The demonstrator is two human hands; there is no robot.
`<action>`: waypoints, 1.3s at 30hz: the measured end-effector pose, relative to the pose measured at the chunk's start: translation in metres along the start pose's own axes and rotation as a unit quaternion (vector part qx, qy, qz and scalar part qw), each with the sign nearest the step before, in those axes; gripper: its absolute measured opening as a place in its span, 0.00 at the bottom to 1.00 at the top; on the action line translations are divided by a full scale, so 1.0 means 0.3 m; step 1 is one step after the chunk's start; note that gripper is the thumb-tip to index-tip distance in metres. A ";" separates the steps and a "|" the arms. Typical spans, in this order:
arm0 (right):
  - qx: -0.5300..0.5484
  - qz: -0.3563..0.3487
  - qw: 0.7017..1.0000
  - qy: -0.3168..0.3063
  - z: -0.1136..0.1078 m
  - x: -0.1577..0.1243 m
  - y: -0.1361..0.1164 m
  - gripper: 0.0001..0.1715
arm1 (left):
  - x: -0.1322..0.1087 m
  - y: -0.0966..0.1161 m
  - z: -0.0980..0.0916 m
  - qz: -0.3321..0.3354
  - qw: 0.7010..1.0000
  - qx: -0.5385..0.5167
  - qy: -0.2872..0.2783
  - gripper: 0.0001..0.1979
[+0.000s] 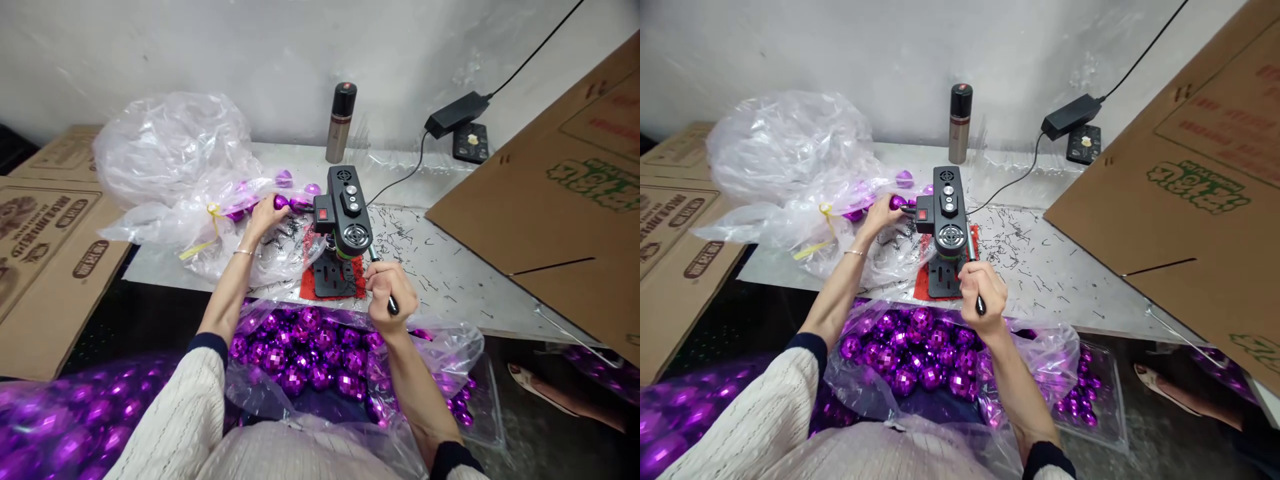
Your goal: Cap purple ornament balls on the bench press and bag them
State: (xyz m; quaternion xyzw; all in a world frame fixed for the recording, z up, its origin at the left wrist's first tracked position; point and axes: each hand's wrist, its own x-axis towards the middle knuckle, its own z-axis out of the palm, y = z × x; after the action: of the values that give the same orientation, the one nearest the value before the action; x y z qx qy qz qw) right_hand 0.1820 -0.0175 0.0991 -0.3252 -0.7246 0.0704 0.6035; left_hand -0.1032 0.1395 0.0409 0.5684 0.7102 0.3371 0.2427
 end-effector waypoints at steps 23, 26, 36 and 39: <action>0.012 0.020 1.000 0.005 -0.001 0.030 -0.019 0.16 | -0.569 0.010 0.322 0.078 0.957 -0.272 -0.067 0.30; 0.009 0.020 1.000 0.005 -0.001 0.027 -0.020 0.16 | -0.551 0.026 0.307 0.132 0.975 -0.172 -0.045 0.29; 0.002 0.023 1.000 0.003 0.000 0.013 -0.013 0.14 | -0.553 0.058 0.361 0.233 0.968 -0.089 0.000 0.29; -0.007 0.020 1.000 0.008 0.002 -0.004 0.000 0.15 | -0.556 0.052 0.376 0.230 0.969 -0.089 -0.002 0.29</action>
State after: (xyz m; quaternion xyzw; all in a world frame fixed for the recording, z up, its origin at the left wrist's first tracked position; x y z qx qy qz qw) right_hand 0.1816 -0.0181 0.0980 -0.3446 -0.7137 0.0745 0.6052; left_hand 0.0282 0.0024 -0.0276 0.6933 0.5267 0.4451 0.2093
